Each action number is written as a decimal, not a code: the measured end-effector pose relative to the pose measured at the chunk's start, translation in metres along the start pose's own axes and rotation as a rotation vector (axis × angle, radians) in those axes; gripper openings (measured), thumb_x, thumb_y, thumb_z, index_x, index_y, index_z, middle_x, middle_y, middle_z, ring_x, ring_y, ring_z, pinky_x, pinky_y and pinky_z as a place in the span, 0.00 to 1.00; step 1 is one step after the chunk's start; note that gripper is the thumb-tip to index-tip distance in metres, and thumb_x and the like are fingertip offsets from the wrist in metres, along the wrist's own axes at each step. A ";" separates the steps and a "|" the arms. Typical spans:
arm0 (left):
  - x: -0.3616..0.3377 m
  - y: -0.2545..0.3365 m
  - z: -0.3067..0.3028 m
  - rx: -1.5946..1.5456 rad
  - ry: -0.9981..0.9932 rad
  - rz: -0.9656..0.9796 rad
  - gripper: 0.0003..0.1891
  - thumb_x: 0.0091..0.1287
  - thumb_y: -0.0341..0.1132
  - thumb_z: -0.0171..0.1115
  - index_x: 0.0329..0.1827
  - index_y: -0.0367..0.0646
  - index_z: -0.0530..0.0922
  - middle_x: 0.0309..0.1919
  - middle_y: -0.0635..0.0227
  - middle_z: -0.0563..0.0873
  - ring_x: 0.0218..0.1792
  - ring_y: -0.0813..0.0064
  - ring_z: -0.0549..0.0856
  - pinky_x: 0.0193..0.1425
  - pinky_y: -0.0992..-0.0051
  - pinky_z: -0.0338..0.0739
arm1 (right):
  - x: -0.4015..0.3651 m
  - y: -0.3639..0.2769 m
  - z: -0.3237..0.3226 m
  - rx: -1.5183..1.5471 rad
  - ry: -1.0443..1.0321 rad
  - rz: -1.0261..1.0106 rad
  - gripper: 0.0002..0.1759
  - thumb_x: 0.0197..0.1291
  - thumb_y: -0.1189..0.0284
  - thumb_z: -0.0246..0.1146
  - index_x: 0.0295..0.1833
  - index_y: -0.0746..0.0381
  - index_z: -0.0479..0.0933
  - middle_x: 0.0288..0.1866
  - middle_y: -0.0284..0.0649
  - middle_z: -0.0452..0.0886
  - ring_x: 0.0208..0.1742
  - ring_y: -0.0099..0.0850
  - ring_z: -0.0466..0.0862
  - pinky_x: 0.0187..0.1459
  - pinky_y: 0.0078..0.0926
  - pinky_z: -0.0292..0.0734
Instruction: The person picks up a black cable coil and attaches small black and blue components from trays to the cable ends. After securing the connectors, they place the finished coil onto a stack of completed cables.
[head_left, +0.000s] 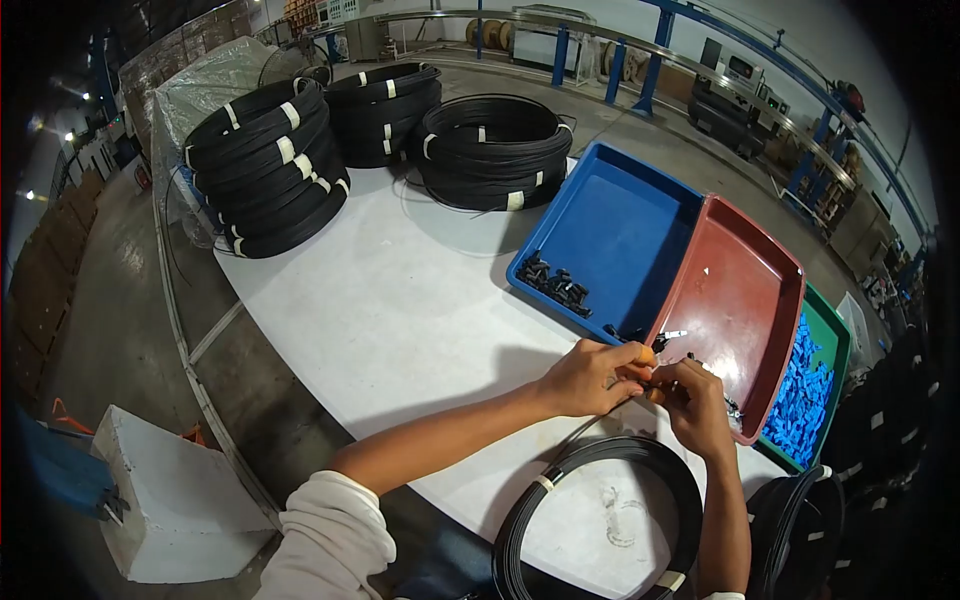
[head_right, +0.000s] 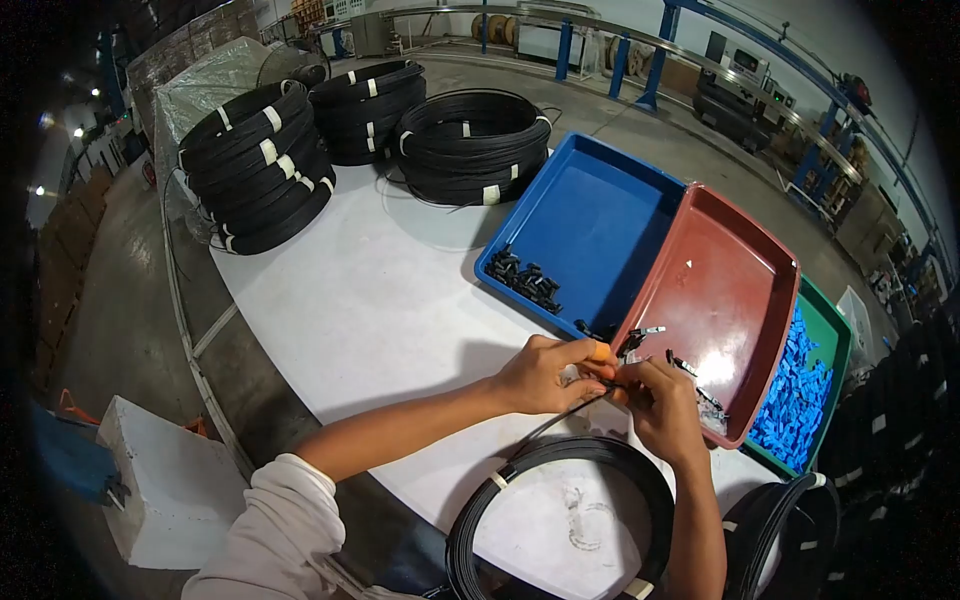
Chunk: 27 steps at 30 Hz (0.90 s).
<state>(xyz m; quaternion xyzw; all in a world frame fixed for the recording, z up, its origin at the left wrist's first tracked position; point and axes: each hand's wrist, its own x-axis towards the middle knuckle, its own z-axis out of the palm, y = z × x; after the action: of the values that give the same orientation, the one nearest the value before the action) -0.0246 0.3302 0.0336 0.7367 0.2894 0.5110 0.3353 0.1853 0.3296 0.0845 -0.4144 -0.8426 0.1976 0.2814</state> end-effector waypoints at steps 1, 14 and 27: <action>0.001 0.004 -0.004 0.048 0.050 0.066 0.18 0.59 0.25 0.75 0.52 0.36 0.80 0.43 0.59 0.92 0.48 0.68 0.92 0.51 0.72 0.88 | 0.004 0.005 0.001 0.037 0.007 0.008 0.11 0.52 0.85 0.71 0.42 0.64 0.84 0.33 0.42 0.81 0.29 0.32 0.79 0.33 0.29 0.73; 0.022 -0.011 -0.048 0.103 -0.099 0.043 0.22 0.58 0.31 0.76 0.55 0.40 0.78 0.47 0.61 0.91 0.45 0.69 0.93 0.44 0.72 0.87 | 0.014 0.007 0.019 0.057 0.091 -0.015 0.14 0.49 0.86 0.73 0.43 0.65 0.86 0.34 0.41 0.87 0.30 0.28 0.84 0.33 0.25 0.76; 0.091 -0.027 -0.030 0.661 -0.446 0.053 0.14 0.60 0.35 0.72 0.48 0.45 0.82 0.39 0.58 0.88 0.47 0.55 0.86 0.61 0.60 0.72 | 0.007 0.015 0.008 0.149 -0.018 0.000 0.12 0.48 0.86 0.71 0.41 0.67 0.85 0.34 0.41 0.84 0.31 0.29 0.81 0.33 0.26 0.73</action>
<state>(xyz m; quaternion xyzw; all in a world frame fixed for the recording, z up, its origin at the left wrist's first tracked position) -0.0272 0.4225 0.0713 0.9049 0.3395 0.2263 0.1214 0.1861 0.3434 0.0721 -0.3907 -0.8281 0.2632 0.3039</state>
